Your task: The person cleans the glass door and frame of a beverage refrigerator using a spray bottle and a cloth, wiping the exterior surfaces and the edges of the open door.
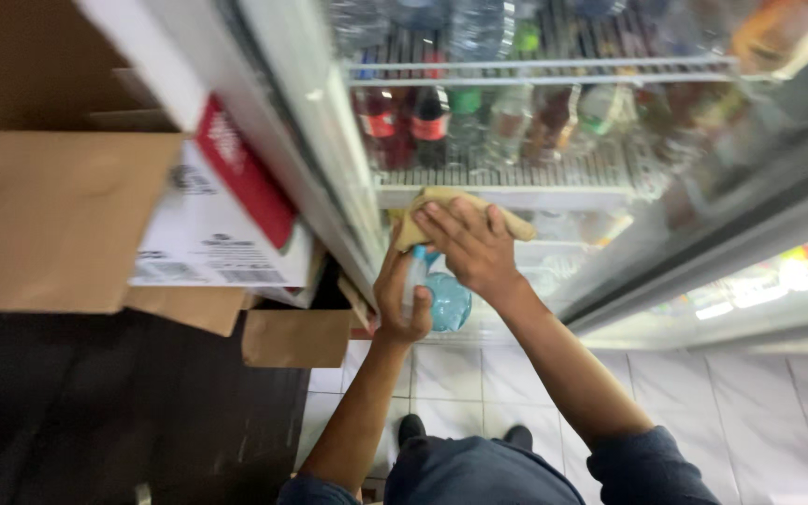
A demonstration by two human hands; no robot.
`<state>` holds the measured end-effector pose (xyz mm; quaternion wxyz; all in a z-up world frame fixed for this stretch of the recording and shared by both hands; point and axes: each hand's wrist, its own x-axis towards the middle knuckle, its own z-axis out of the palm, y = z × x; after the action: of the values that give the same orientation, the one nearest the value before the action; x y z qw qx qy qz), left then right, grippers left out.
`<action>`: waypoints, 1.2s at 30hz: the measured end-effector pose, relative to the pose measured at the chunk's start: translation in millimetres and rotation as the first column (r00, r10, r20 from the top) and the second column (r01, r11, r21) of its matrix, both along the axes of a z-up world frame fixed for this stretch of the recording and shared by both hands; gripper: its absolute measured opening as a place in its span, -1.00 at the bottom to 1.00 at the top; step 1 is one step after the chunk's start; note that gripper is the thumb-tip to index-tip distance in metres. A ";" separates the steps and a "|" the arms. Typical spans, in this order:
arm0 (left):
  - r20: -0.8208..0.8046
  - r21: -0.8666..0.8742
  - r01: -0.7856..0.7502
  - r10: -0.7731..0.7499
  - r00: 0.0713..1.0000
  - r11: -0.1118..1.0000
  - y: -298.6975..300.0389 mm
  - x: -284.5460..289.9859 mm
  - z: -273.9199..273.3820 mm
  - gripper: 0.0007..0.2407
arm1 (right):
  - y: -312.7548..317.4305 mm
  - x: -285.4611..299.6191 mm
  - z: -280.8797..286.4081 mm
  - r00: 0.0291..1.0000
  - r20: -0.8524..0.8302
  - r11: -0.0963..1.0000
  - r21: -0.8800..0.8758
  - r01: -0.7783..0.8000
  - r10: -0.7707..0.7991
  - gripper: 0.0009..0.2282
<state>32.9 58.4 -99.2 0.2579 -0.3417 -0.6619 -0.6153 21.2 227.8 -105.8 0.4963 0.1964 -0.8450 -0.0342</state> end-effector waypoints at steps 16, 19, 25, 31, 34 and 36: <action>-0.012 -0.269 0.240 -0.253 0.967 0.933 117.9 31.8 -16.7 -0.52 | 163.9 81.0 -41.9 0.947 -0.139 0.768 -0.624 0.143 -0.290 -0.48; -0.020 -0.267 0.225 -0.238 0.971 0.937 113.8 30.3 -21.5 -0.51 | 146.6 79.5 -42.3 0.951 -0.111 0.721 -0.679 0.141 -0.290 -0.46; -0.035 -0.212 0.117 -0.127 0.991 0.970 81.9 25.0 -28.4 -0.53 | 88.2 48.3 -49.5 0.986 -0.051 0.745 -0.661 0.088 -0.161 -0.47; -0.019 -0.180 -0.053 0.051 0.999 0.982 27.2 15.7 -24.9 -0.51 | 15.6 5.1 -69.3 0.997 0.049 0.868 -0.492 0.072 -0.054 -0.48; -0.020 -0.119 -0.151 0.150 0.988 0.981 -6.7 8.8 -22.9 -0.47 | -16.7 -15.4 -63.2 0.999 0.004 0.898 -0.439 0.030 -0.032 -0.46; -0.007 -0.110 -0.257 0.258 0.966 0.960 -27.5 4.7 -22.7 -0.45 | -39.7 -22.5 -51.9 0.999 0.002 0.895 -0.443 -0.042 0.048 -0.43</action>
<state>37.6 30.9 -121.9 0.3140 -0.2642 -0.7346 -0.5403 -1.3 188.1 -157.6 0.5231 0.0983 -0.8290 0.1718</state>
